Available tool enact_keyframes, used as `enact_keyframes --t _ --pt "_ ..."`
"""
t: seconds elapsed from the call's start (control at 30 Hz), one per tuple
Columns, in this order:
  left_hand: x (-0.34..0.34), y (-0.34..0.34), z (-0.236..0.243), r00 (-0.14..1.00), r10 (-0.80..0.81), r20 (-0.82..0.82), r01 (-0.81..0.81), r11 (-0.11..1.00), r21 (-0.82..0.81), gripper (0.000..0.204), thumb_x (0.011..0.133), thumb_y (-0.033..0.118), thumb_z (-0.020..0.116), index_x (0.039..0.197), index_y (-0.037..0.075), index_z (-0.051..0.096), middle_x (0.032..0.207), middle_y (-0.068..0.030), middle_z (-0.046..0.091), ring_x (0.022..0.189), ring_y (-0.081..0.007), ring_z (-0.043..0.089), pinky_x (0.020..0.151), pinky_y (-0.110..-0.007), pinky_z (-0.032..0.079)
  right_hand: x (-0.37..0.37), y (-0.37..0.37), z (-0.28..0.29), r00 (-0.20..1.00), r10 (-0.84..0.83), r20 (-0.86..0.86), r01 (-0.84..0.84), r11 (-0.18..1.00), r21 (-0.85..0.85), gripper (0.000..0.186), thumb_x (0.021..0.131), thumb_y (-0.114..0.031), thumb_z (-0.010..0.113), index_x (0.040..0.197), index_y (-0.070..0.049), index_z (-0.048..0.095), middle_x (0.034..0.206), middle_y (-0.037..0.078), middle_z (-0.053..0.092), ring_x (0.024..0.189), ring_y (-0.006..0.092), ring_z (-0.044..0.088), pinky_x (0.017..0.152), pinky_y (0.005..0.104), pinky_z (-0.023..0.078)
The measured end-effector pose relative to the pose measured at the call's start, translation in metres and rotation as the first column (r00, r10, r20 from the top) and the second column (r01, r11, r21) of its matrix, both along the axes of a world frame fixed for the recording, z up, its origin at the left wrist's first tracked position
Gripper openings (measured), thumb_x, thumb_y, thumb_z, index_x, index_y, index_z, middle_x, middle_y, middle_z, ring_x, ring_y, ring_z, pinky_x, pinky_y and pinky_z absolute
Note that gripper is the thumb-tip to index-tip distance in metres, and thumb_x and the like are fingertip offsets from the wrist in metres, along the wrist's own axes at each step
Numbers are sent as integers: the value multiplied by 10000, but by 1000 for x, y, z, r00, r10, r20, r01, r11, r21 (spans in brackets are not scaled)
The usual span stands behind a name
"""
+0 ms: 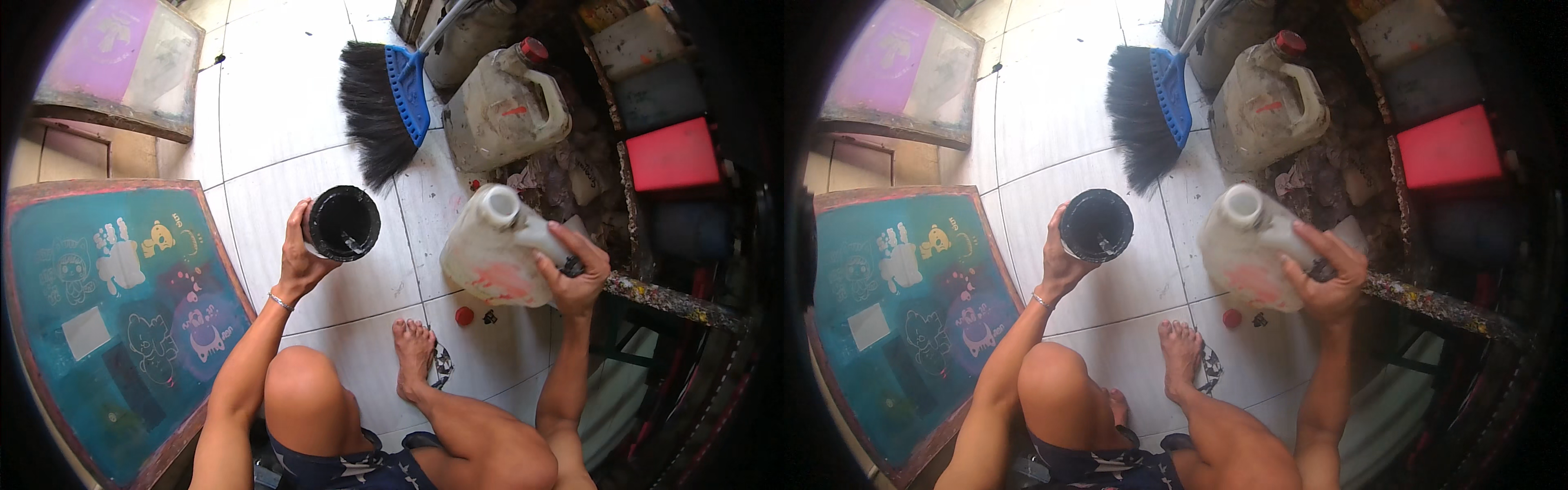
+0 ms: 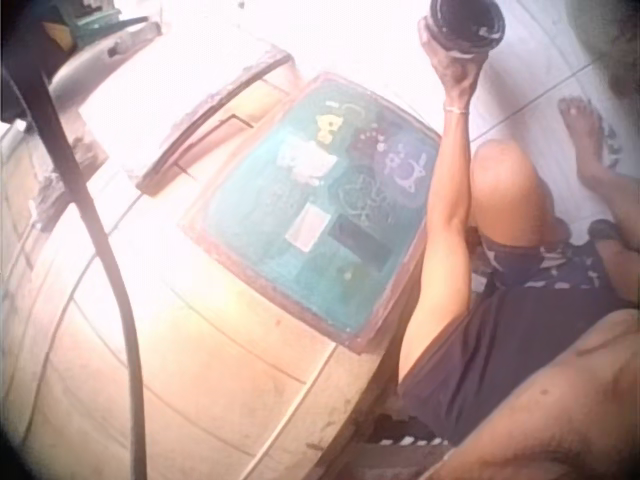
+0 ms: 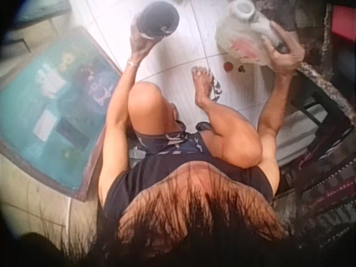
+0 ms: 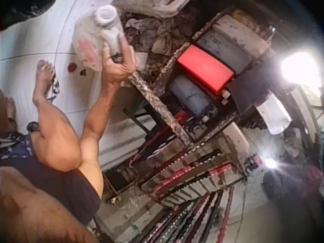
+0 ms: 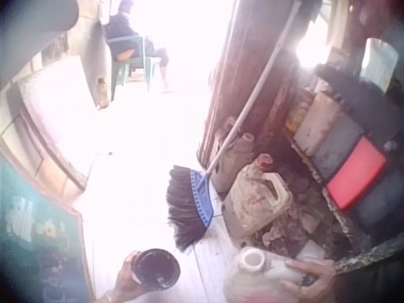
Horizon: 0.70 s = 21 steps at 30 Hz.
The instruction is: The person performs screen printing by spreading black ink across a screen with a squeegee and pulling a printed item through the mesh. They then sit on the floor to mix ink in a can, adding liquid from a jug and stirring with a spoon before returning to the screen to continue printing.
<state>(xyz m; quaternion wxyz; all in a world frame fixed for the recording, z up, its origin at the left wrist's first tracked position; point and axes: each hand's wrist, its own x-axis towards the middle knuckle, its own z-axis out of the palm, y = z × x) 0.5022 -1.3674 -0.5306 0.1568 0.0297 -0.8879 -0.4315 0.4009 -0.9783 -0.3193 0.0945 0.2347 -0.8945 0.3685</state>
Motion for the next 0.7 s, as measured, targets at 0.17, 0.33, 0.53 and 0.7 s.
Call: enact_keyframes --t 0.17,0.33,0.53,0.7 --pt "-8 2 1 1000 -3 -25 4 1000 7 1175 619 183 1012 1544 38 301 1545 -184 460 1382 -331 542 1168 -421 479 21 -21 7 989 108 96 -110 994 10 427 712 -20 867 1130 -47 787 772 118 667 646 189 609 616 315 488" --pt "-6 -4 4 994 -18 -106 20 1000 16 1181 619 195 1016 1544 34 299 1571 -209 418 1400 -367 516 1177 -444 464 23 -51 8 972 197 132 -204 978 40 400 737 -35 858 1130 -61 792 757 109 670 640 189 611 603 328 492" --pt "4 -13 5 986 42 -159 -46 999 -22 1155 636 151 998 1544 48 292 1541 -218 439 1464 -425 422 1224 -494 385 12 -86 4 952 287 108 -296 952 73 392 741 -67 861 1127 -81 796 710 104 635 602 217 575 572 353 465" --pt "10 -22 2 977 104 -188 -110 994 -23 1137 661 119 977 1552 55 274 1549 -221 430 1488 -447 376 1236 -526 357 6 -112 2 935 320 157 -340 932 124 374 749 -111 862 1119 -119 804 700 101 637 590 232 575 569 366 469"
